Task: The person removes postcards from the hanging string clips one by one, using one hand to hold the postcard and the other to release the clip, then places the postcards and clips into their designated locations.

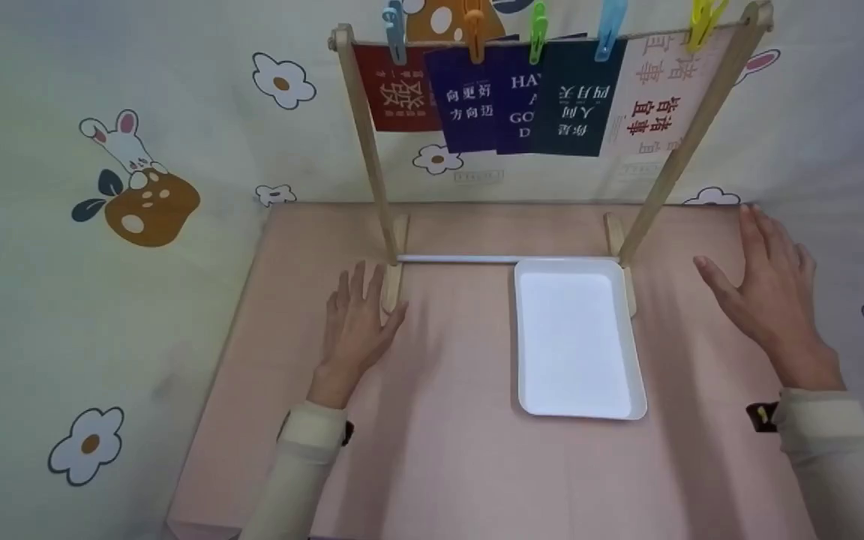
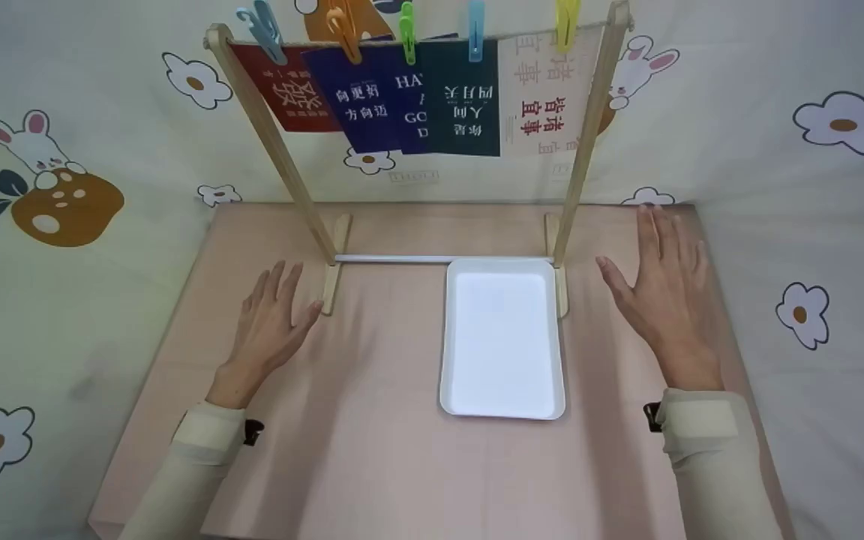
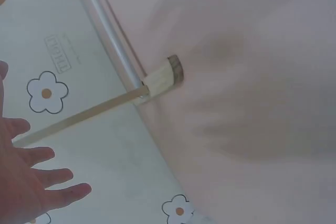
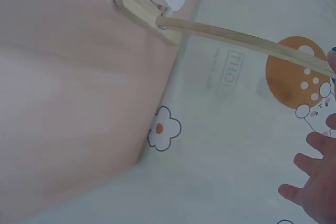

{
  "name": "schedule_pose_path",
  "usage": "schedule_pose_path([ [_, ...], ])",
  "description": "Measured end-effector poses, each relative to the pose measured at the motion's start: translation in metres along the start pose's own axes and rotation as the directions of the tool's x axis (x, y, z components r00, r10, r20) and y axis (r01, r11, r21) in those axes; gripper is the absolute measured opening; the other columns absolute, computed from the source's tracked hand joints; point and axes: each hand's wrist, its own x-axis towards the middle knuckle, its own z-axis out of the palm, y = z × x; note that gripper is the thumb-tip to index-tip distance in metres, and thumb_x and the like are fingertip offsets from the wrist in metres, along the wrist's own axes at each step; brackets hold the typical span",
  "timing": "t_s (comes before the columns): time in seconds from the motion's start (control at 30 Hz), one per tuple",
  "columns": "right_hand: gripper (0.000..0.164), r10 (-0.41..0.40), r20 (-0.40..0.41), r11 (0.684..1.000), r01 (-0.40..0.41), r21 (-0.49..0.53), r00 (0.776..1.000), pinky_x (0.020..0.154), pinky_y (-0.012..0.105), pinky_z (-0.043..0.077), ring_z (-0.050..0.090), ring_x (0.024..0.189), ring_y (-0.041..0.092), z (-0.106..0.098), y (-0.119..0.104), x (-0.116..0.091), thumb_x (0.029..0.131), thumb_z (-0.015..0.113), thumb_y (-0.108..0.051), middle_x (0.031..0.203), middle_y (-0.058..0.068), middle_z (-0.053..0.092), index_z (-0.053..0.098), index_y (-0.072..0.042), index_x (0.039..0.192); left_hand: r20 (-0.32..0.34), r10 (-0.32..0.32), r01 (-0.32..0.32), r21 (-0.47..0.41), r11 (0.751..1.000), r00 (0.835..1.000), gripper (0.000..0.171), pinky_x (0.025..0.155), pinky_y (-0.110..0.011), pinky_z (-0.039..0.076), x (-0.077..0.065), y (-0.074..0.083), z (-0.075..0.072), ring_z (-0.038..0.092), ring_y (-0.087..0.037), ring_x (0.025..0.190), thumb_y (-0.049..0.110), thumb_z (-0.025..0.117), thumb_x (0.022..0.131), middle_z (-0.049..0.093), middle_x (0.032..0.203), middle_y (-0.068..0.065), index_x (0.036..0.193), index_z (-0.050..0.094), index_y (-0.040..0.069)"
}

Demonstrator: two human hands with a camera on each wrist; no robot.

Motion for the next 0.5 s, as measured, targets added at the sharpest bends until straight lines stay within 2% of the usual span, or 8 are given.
schedule_pose_path([
  [0.17,0.079,-0.043,-0.073,0.999,0.044,0.000,0.996,0.108,0.061,0.013,0.022,0.138,0.033,-0.018,-0.010,0.009,0.087,0.057,-0.042,0.151,0.014,0.022,0.015,-0.014,0.147,-0.076,0.079,-0.084,-0.058,0.995,0.994,0.064,0.102,-0.056,0.036,0.007,0.026,-0.008,0.031,-0.037,0.133,0.054,0.040,0.091,0.032,0.145,-0.015,0.142,0.032,0.016],
  [0.27,0.082,-0.063,-0.095,0.998,0.061,-0.021,0.994,0.108,0.059,0.013,0.021,0.138,0.032,-0.032,-0.016,0.015,0.085,0.060,-0.041,0.152,0.012,0.021,0.014,-0.015,0.147,-0.087,0.122,-0.129,-0.082,0.988,0.989,0.061,0.101,-0.054,0.038,0.012,0.040,-0.013,0.033,-0.035,0.132,0.052,0.040,0.092,0.034,0.144,-0.014,0.141,0.034,0.017],
  [0.37,0.083,-0.048,-0.073,0.997,0.043,-0.058,0.996,0.111,0.056,0.010,0.017,0.140,0.030,-0.046,-0.023,0.022,0.086,0.057,-0.046,0.154,0.009,0.016,0.009,-0.017,0.148,-0.056,0.128,-0.135,-0.133,0.982,0.990,0.060,0.102,-0.054,0.037,0.016,0.052,-0.018,0.031,-0.033,0.133,0.051,0.038,0.093,0.033,0.145,-0.013,0.142,0.032,0.016],
  [0.5,0.085,-0.058,-0.065,0.994,0.052,-0.094,0.996,0.114,0.053,0.008,0.014,0.141,0.030,-0.062,-0.027,0.032,0.086,0.051,-0.054,0.155,0.008,0.012,0.006,-0.017,0.148,0.008,0.093,-0.088,-0.233,0.969,0.996,0.061,0.104,-0.055,0.035,0.022,0.066,-0.024,0.031,-0.031,0.134,0.052,0.037,0.093,0.031,0.147,-0.011,0.143,0.030,0.017],
])
